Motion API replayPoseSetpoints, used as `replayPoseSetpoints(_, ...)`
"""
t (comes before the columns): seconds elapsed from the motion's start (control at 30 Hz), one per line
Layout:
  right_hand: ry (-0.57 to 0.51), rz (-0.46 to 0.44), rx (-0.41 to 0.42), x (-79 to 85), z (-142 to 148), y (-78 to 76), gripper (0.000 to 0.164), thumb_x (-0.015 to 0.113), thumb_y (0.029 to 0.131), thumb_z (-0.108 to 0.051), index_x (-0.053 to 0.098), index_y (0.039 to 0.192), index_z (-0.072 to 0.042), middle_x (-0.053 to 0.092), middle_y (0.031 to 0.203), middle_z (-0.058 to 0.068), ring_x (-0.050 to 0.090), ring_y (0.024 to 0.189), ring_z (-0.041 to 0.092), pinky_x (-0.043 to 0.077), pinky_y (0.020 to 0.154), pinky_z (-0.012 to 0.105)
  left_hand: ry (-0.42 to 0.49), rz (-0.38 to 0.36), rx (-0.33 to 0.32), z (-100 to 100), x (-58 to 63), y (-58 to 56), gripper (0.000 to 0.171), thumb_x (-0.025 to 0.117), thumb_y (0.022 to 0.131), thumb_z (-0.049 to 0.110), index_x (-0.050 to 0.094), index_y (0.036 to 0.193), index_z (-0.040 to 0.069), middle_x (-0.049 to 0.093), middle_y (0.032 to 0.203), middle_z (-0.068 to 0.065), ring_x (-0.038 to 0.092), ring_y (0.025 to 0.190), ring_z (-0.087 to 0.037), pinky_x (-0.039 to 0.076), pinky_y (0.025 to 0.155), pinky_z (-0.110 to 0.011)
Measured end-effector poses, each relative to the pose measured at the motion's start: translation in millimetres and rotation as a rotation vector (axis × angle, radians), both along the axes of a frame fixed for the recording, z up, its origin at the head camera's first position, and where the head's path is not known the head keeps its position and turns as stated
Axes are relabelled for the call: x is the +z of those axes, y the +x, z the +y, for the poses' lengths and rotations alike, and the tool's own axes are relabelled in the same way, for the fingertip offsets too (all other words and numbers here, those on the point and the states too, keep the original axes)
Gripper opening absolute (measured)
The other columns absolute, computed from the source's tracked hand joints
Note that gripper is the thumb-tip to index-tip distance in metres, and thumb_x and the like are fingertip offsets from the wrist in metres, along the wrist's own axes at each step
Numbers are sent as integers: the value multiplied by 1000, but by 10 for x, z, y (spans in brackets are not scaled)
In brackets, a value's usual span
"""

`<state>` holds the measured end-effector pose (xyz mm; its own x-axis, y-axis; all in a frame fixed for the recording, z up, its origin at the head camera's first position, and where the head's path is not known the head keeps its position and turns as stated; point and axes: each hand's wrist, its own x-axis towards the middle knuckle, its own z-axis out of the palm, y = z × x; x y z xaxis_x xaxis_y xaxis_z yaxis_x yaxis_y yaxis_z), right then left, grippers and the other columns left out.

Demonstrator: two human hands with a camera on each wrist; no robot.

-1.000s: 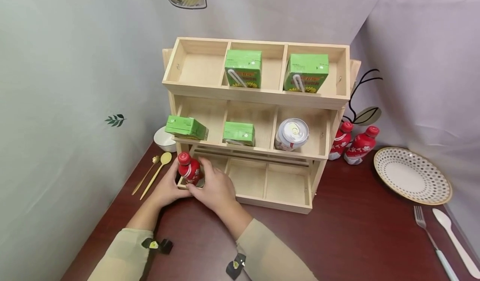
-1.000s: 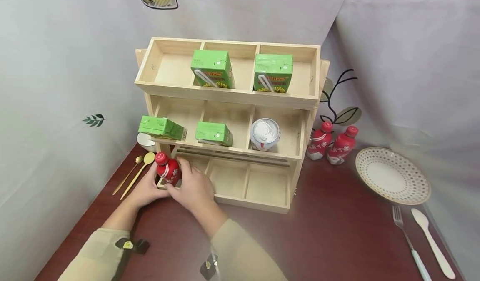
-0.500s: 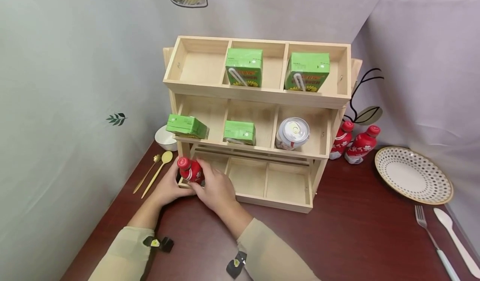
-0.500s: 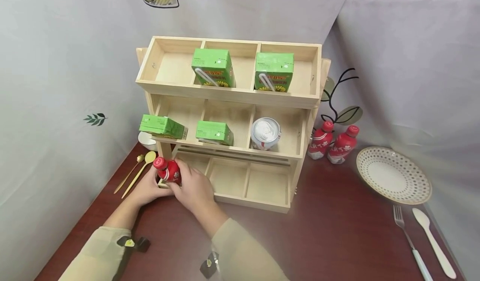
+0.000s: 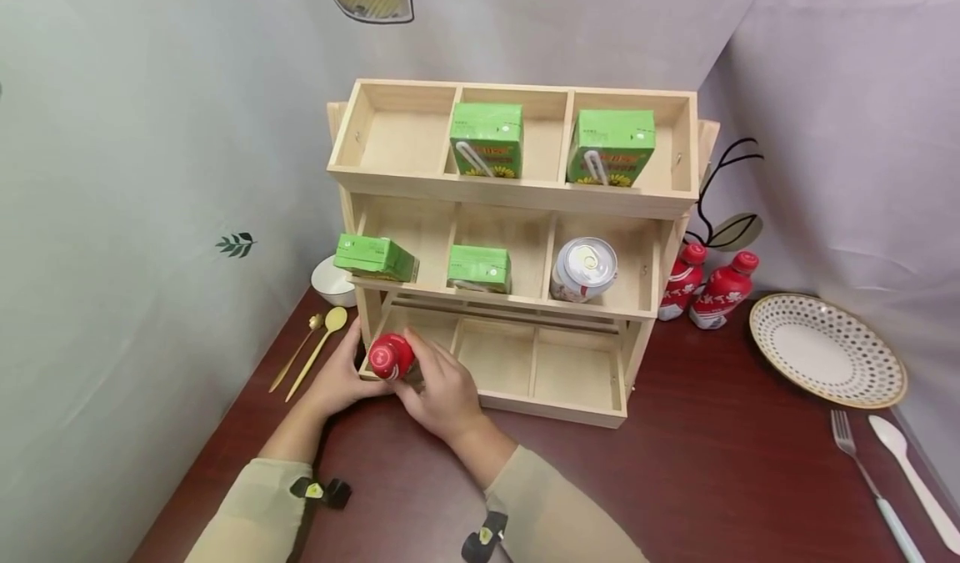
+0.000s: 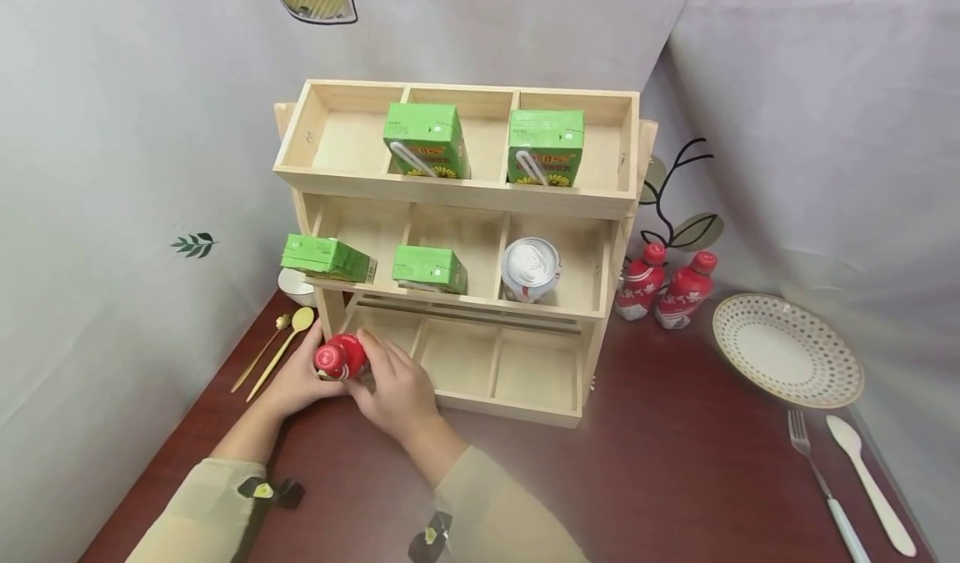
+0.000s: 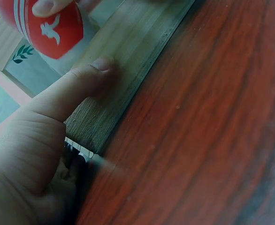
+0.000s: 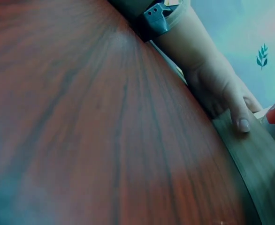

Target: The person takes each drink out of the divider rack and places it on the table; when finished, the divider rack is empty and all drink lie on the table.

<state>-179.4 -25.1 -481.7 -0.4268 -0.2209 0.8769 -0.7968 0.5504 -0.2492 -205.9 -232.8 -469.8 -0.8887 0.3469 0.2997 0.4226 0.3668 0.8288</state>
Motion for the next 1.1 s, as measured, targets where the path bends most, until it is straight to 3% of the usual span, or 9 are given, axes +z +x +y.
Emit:
replayPoseSetpoints(0.13,-16,45,49,-6,35,27,76,81,76,-22,46,138,5,59,129,16,58,117,24,46,95,33,14,-10,-3,7,4,9,120,94,60,14,19,154,9,37,146,-20,38,131,-37,32,103,-37)
replayPoseSetpoints(0.4,-13,82,68,-5,115,99,74,76,79,-18,42,138,10,54,133,19,56,120,28,46,95,38,21,-32,-2,6,-3,24,123,95,59,16,17,155,13,37,146,-19,41,128,-39,37,99,-33)
replayPoseSetpoints(0.67,9,118,95,9,226,179,71,74,79,-15,42,136,12,53,134,21,54,121,30,44,98,39,-20,-25,37,9,-10,34,124,95,59,21,16,155,16,32,151,-14,38,131,-33,34,100,-28)
replayPoseSetpoints(0.87,3,126,112,1,379,241,64,68,87,-19,42,135,14,53,134,21,55,120,30,45,96,39,-8,-17,38,14,-6,41,127,96,55,19,17,155,13,34,149,-16,40,129,-35,35,100,-30)
replayPoseSetpoints(1.1,-43,115,110,-18,636,300,62,63,92,-24,41,132,18,55,131,21,57,115,33,45,97,39,-29,-35,54,15,20,54,131,97,54,20,15,156,19,33,151,-9,37,131,-25,31,103,-30)
